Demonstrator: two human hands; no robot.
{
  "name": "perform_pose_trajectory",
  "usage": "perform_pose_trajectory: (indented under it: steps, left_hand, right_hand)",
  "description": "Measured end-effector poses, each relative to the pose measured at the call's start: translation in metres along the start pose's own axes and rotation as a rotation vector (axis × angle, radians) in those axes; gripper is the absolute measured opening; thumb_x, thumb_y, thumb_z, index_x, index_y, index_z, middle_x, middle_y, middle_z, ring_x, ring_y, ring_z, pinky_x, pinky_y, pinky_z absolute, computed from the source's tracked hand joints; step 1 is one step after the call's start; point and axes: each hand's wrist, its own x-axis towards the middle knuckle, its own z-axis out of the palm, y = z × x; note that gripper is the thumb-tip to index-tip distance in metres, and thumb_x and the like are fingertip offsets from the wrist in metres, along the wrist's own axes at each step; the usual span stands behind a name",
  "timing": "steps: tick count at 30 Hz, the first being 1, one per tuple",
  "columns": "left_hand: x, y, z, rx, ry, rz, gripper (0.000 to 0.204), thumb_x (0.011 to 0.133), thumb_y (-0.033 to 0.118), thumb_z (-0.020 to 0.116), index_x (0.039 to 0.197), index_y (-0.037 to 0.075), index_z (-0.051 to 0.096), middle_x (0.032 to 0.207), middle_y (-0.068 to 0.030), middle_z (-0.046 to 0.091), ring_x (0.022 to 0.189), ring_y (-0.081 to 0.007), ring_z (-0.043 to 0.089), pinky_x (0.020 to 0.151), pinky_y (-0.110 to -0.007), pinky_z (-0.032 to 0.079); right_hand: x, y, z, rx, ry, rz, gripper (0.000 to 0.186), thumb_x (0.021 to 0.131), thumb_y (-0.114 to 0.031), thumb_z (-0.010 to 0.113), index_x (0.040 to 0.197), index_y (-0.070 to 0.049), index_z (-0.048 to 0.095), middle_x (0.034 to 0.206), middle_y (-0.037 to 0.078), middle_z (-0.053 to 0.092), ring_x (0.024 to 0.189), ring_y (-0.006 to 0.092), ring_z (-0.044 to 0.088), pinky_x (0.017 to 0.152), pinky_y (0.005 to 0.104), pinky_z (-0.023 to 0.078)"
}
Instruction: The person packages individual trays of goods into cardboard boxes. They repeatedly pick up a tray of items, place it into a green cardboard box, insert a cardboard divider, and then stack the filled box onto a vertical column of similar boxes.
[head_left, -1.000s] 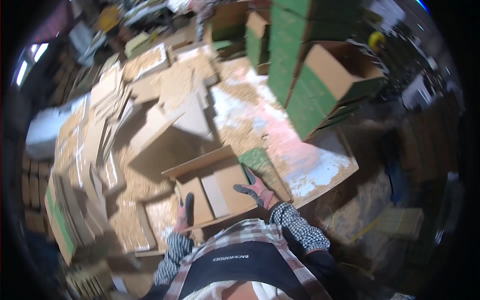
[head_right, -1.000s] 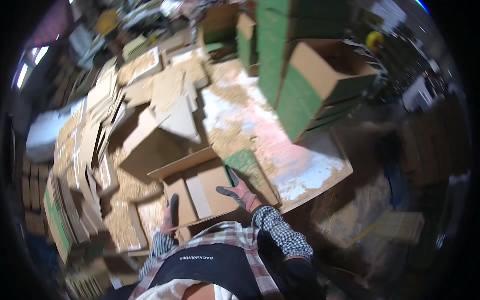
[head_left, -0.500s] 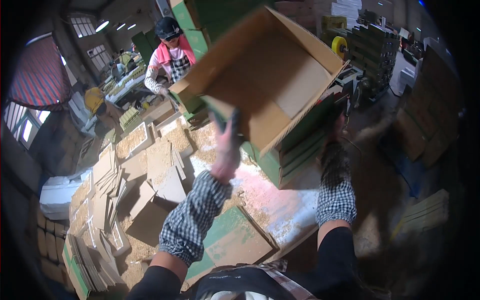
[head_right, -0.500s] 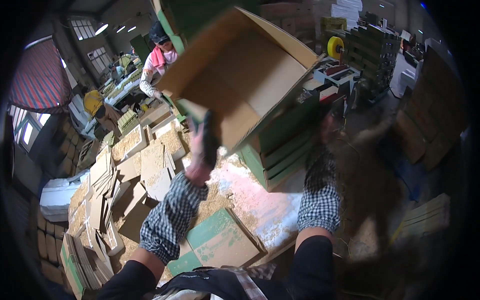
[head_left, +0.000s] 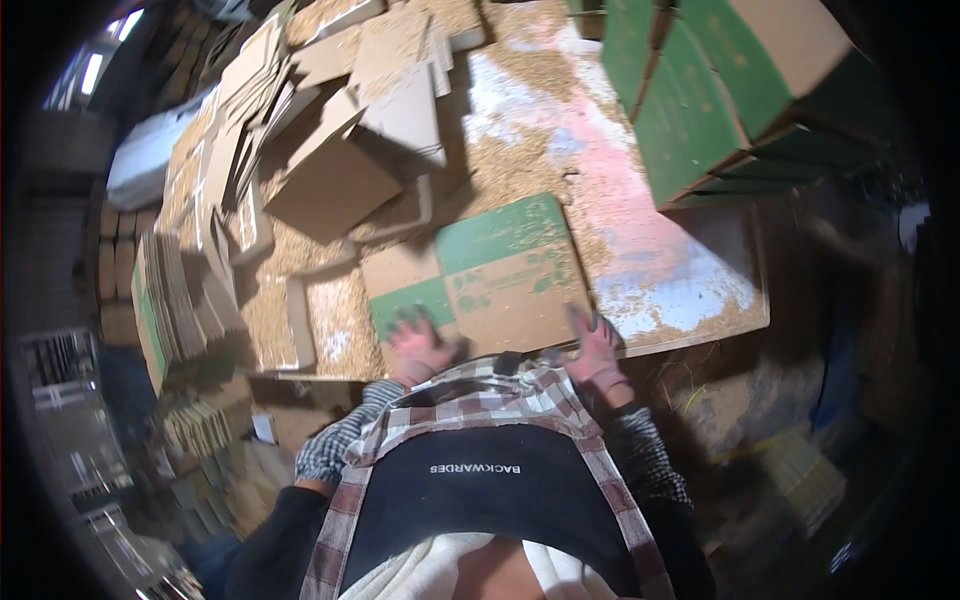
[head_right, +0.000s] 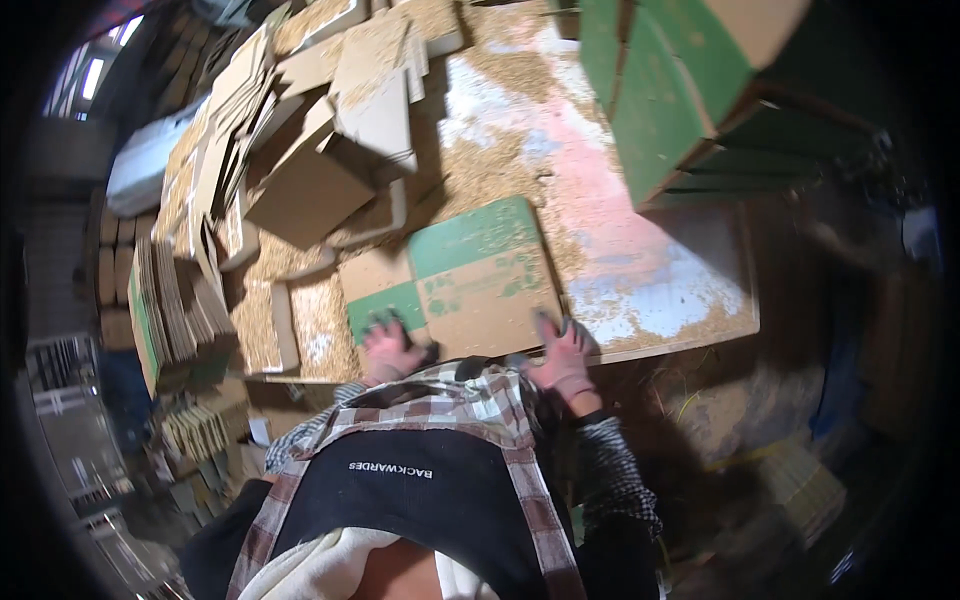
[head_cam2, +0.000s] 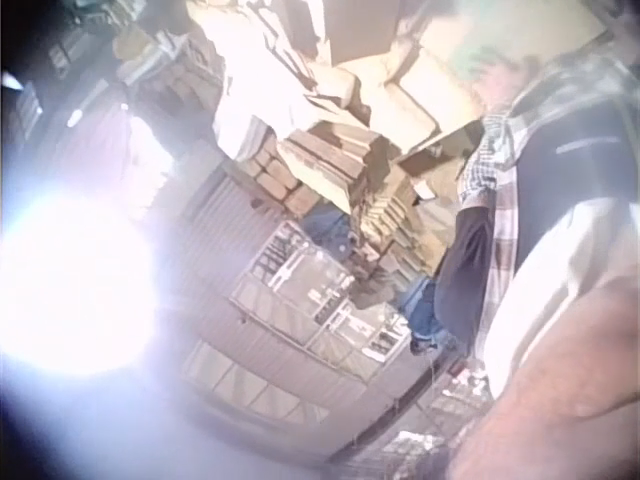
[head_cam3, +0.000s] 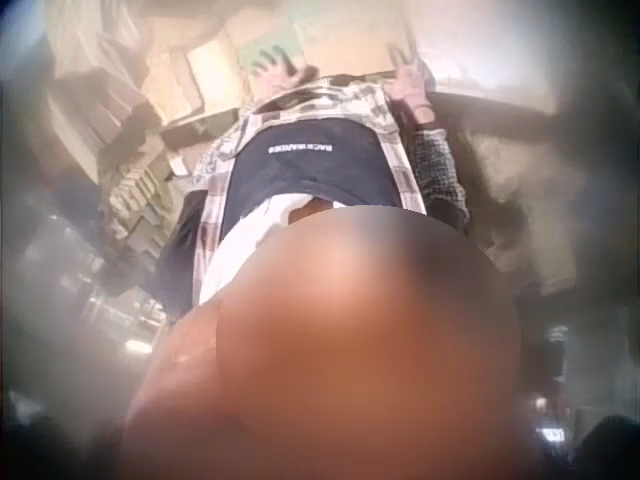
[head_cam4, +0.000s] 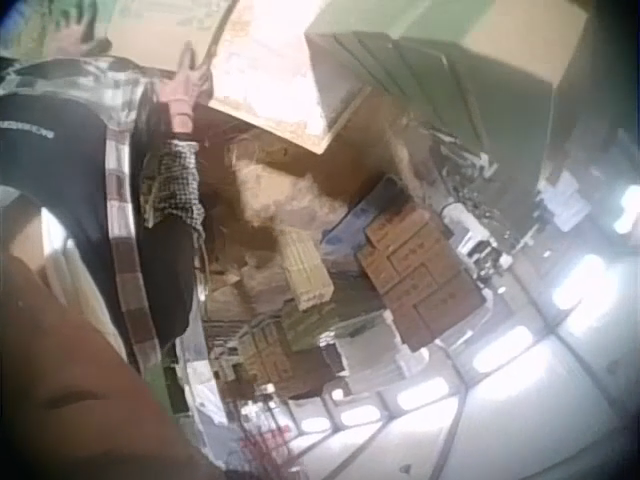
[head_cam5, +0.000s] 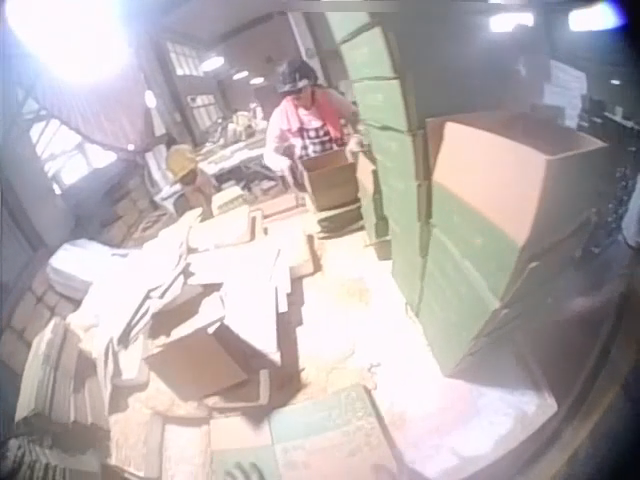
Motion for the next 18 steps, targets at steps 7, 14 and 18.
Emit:
perform_pose_trajectory:
  steps: [7,14,18]
  left_hand:
    - [-0.036,-0.052,-0.107,-0.042,-0.036,0.718,0.082,0.062,0.036,0.081,0.134,0.013,0.050,0.138,-0.0207,0.046,0.121,-0.0420,0.047,0.100,-0.049,0.042]
    - [-0.018,-0.163,-0.196,-1.379,-0.474,0.425,0.043,0.078,0.012,0.074,0.117,-0.002,0.062,0.089,-0.0028,0.063,0.080,-0.0074,0.058,0.073,-0.022,0.049]
    - [-0.023,-0.118,-0.180,-1.314,0.422,0.690,0.037,0.085,0.010,0.068,0.120,0.004,0.059,0.103,-0.0068,0.061,0.088,-0.0151,0.059,0.082,-0.028,0.050]
  right_hand:
    - [0.019,-0.008,-0.069,1.608,0.086,-0.167,0.047,0.088,-0.012,0.062,0.131,0.005,0.051,0.126,0.017,0.060,0.118,0.0253,0.058,0.096,0.0327,0.049]
    - [0.016,-0.145,-0.122,1.251,0.069,-0.344,0.078,0.065,-0.003,0.073,0.136,0.000,0.041,0.130,0.013,0.047,0.121,0.0236,0.048,0.100,0.0324,0.044]
    - [0.042,-0.171,-0.106,1.389,0.076,-0.400,0.076,0.079,-0.019,0.073,0.141,0.001,0.034,0.135,0.014,0.044,0.127,0.0240,0.043,0.104,0.0329,0.040]
